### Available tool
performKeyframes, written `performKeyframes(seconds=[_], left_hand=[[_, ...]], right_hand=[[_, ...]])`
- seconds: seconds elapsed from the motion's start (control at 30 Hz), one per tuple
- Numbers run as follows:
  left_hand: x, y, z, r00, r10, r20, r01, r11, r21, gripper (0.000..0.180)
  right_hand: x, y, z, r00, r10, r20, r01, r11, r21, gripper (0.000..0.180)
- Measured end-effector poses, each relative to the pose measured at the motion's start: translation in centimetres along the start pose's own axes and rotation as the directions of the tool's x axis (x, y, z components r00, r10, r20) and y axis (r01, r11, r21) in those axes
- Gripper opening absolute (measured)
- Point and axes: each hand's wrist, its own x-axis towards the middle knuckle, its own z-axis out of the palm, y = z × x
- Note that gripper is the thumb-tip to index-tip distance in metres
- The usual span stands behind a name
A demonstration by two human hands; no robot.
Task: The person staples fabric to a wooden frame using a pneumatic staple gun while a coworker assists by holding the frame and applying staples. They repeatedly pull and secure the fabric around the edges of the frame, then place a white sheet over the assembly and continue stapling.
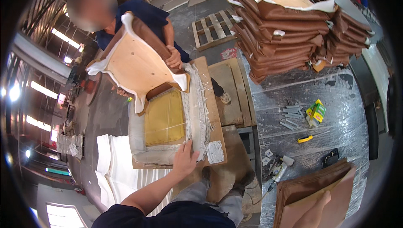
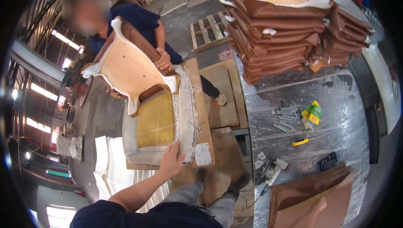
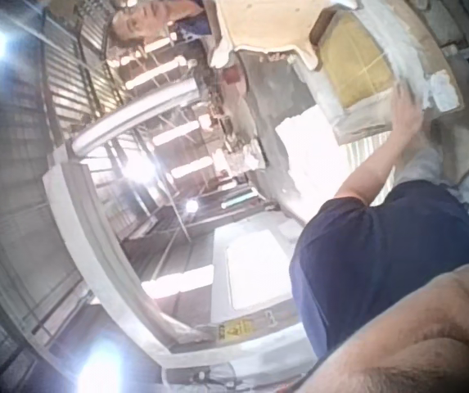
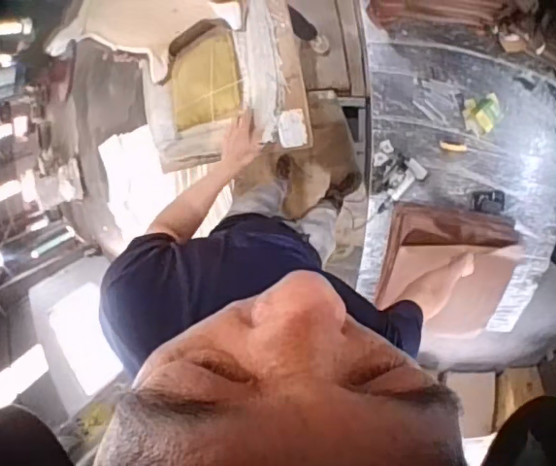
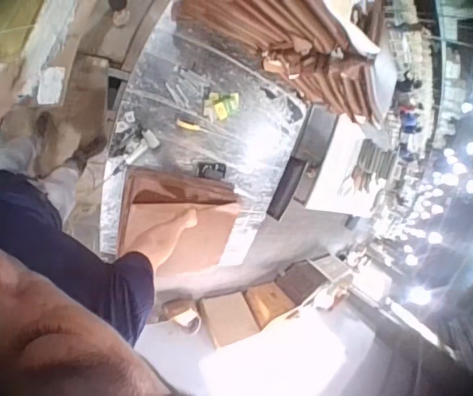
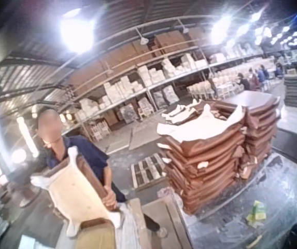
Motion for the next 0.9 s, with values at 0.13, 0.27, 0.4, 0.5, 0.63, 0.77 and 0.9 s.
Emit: performKeyframes(seconds=[0.13, 0.27, 0.4, 0.5, 0.63, 0.77, 0.9], left_hand=[[1.3, 1.2, 1.8, 1.000, -0.010, -0.007, 0.011, 0.999, 0.053, 0.076], [0.5, 0.4, 1.3, 0.999, -0.006, -0.046, 0.012, 0.991, 0.132, 0.079], [0.7, 0.3, 0.0, 1.000, -0.024, 0.007, 0.023, 0.998, 0.060, 0.081], [1.9, -0.5, -0.5, 0.999, 0.022, 0.039, -0.023, 1.000, 0.018, 0.086], [3.0, -1.5, -1.0, 0.988, 0.103, 0.113, -0.095, 0.993, -0.073, 0.092], [2.5, -3.4, -1.9, 0.982, 0.131, 0.139, -0.120, 0.989, -0.083, 0.093], [2.0, -4.1, -2.0, 0.956, 0.282, 0.082, -0.265, 0.947, -0.180, 0.087]], right_hand=[[-3.6, -1.7, -5.4, 0.995, -0.065, -0.070, 0.051, 0.981, -0.189, 0.028], [-7.6, -4.3, -9.9, 0.945, -0.300, -0.128, 0.213, 0.865, -0.454, 0.033], [-12.7, -6.3, -17.0, 0.829, -0.527, -0.186, 0.307, 0.708, -0.635, 0.037], [-17.2, -7.2, -22.8, 0.706, -0.673, -0.220, 0.333, 0.590, -0.735, 0.040], [-25.0, -8.4, -28.2, 0.366, -0.902, -0.231, 0.456, 0.390, -0.800, 0.039], [-33.9, -10.5, -30.3, 0.054, -0.970, -0.237, 0.518, 0.230, -0.824, 0.033], [-42.1, -11.3, -34.4, 0.238, -0.919, -0.313, 0.555, 0.393, -0.733, 0.028]])
